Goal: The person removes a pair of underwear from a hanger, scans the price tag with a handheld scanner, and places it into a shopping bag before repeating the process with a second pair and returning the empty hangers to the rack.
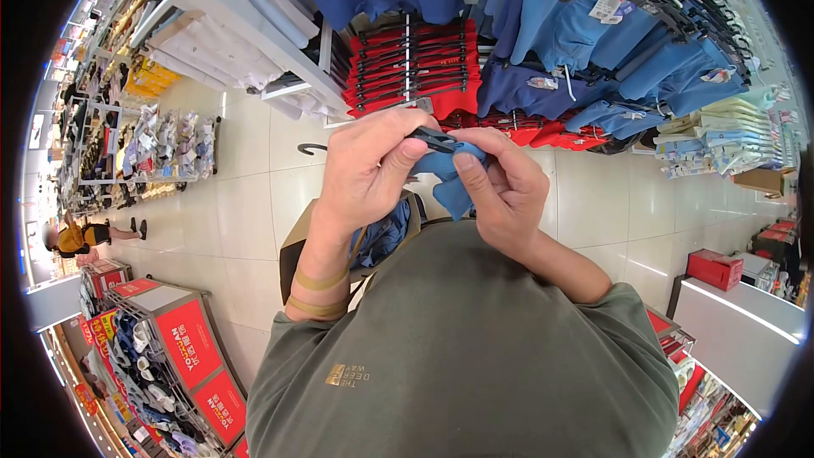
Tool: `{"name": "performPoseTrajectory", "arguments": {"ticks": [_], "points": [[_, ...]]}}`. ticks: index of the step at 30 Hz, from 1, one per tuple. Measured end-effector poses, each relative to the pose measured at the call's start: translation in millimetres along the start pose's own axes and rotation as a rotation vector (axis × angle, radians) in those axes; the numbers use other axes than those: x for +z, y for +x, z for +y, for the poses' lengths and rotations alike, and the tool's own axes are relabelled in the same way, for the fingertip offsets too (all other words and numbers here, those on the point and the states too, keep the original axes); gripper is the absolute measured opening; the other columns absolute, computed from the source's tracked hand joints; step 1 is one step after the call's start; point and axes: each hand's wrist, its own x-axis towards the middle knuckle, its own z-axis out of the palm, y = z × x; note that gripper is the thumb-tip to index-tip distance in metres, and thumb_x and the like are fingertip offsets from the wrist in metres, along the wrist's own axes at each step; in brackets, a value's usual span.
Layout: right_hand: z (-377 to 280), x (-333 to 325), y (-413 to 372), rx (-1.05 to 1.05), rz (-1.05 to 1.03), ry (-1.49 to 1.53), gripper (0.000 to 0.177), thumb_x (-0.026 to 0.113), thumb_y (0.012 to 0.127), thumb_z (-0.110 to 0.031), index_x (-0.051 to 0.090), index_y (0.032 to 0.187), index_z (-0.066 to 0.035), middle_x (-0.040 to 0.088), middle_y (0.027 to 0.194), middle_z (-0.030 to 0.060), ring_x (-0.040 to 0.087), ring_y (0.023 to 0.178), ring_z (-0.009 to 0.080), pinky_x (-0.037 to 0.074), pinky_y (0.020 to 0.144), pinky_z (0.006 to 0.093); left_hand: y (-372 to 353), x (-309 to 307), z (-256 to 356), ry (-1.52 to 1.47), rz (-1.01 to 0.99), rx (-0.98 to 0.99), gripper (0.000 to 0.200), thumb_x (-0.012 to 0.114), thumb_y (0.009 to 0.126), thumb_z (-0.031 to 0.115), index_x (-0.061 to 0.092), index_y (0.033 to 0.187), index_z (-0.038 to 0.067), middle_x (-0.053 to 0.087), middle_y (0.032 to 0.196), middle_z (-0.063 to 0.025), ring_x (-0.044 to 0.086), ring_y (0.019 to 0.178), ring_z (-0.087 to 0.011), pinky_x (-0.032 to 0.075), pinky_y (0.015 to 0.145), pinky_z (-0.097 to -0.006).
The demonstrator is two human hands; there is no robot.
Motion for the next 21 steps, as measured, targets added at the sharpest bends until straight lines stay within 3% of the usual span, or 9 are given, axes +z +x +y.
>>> {"name": "performPoseTrajectory", "arguments": {"ticks": [4, 7, 11, 21], "points": [[1, 1, -2, 0.076, 0.002, 0.074, 0.020, 0.060, 0.099, -0.004, 0.064, 0.116, 0.006, 0.066, 0.100, 0.0089, 0.059, 0.086, 0.0100, 0.047, 0.074, 0.0235, 2, 3, 2, 0.008, -0.005, 0.008, 0.017, 0.065, 0.095, 0.014, 0.065, 0.097, -0.003, 0.068, 0.086, -0.0123, 0.062, 0.066, -0.0227, 0.050, 0.061, -0.0295], [1, 4, -3, 0.109, 0.010, 0.240, 0.021, 0.059, 0.100, -0.003, 0.063, 0.118, 0.007, 0.066, 0.104, 0.0078, 0.059, 0.092, 0.0089, 0.048, 0.078, 0.0229, 3, 4, 3, 0.027, -0.016, -0.019, 0.032, 0.059, 0.101, 0.026, 0.065, 0.091, -0.004, 0.071, 0.089, -0.0136, 0.065, 0.073, -0.0195, 0.050, 0.065, -0.0276], [0, 0, -5, 0.163, -0.011, 0.312, 0.024, 0.058, 0.100, -0.002, 0.061, 0.121, 0.008, 0.066, 0.110, 0.0082, 0.059, 0.099, 0.0094, 0.048, 0.083, 0.0227, 3, 3, -4, 0.017, -0.033, 0.035, 0.014, 0.066, 0.093, 0.011, 0.066, 0.097, -0.002, 0.068, 0.090, -0.0130, 0.065, 0.070, -0.0240, 0.051, 0.062, -0.0295], [4, -8, 9, 0.116, -0.033, 0.099, 0.027, 0.066, 0.096, -0.006, 0.065, 0.120, 0.005, 0.071, 0.100, 0.0057, 0.062, 0.085, 0.0073, 0.050, 0.074, 0.0218, 11, 7, -1, 0.137, -0.033, 0.027, 0.015, 0.066, 0.093, 0.013, 0.064, 0.094, -0.002, 0.067, 0.088, -0.0133, 0.066, 0.073, -0.0273, 0.051, 0.064, -0.0313]]}}
